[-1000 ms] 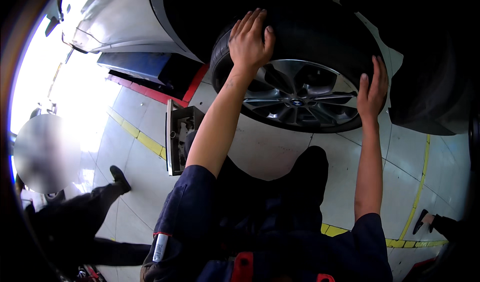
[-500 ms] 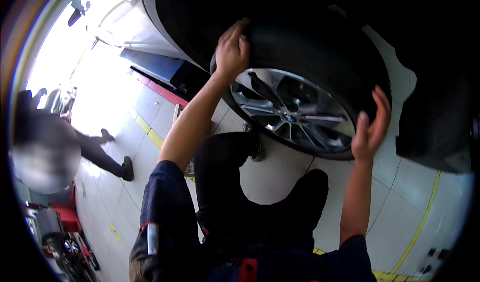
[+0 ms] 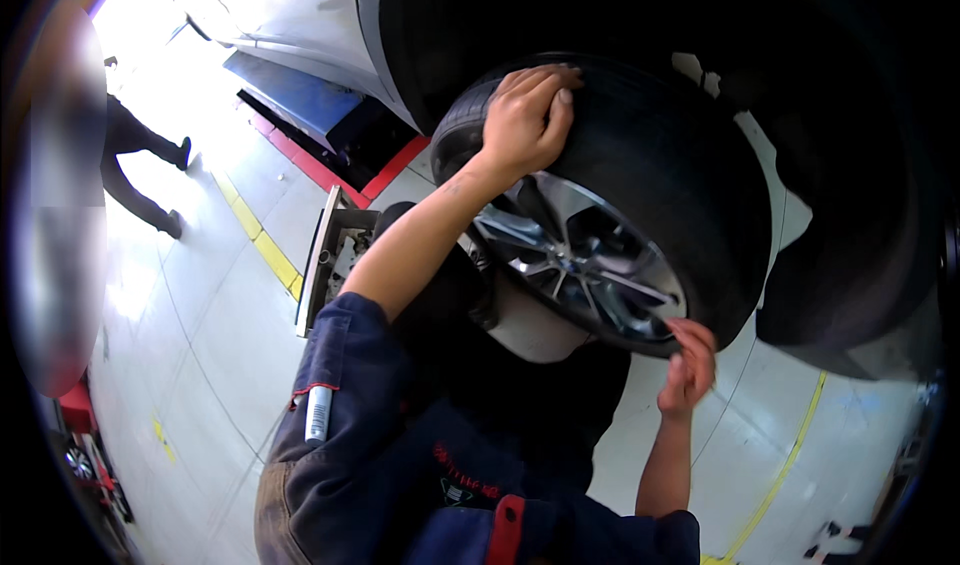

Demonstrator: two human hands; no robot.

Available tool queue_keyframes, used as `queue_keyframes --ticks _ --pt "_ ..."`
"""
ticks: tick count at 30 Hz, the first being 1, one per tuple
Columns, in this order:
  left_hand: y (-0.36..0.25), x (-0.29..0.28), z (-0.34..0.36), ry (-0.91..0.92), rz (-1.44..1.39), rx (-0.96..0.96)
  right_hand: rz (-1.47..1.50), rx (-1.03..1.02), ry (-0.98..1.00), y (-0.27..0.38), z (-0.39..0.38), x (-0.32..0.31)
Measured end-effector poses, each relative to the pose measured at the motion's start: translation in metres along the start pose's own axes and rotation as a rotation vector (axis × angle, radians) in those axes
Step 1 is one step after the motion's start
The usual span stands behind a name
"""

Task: The person removes a tire from a tire changer, carries it to a silver SUV, and mounts it onto the rear wheel hub. They then insert and tighten the lug nuts by hand to secure the wheel in place.

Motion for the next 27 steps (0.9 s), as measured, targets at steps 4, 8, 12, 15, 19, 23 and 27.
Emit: queue_keyframes --ticks 4,8,12,15,19,23,27 --pt "0.008 0.007 0.004 -0.056 -0.132 0.034 0.712 0.735 -0.212 -0.077 -0.03 0.056" --pt "0.009 0.006 0.017 -0.174 -0.079 0.087 0.974 0.894 -0.393 -0.121 -0.027 0.054" --pt "0.017 -0.01 -0.009 -0.309 0.068 -0.135 1.131 0.852 -0.46 -0.136 -0.001 0.048" --pt "0.04 -0.034 -0.088 -0.496 0.191 -0.913 1.286 0.598 -0.615 -0.133 0.016 0.048" --pt "0.062 0.014 -0.166 -0.724 -0.901 -1.912 1.259 0.602 -0.737 -0.138 0.018 0.053" --pt "0.067 0.034 -0.165 -0.832 -0.746 -2.12 1.341 0.578 -0.74 -0.143 0.017 0.055" --pt "0.049 0.025 -0.157 -0.89 -0.565 -2.094 1.358 0.565 -0.677 -0.137 0.016 0.061"
Point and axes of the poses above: each hand's wrist, its own z-axis towards the middle knuckle, its own x-axis out of the palm, y = z × x, the point moved 5 cm from there along z, towards the middle knuckle, and after that the axes turned 8 degrees about x, right-handed, at the moved point
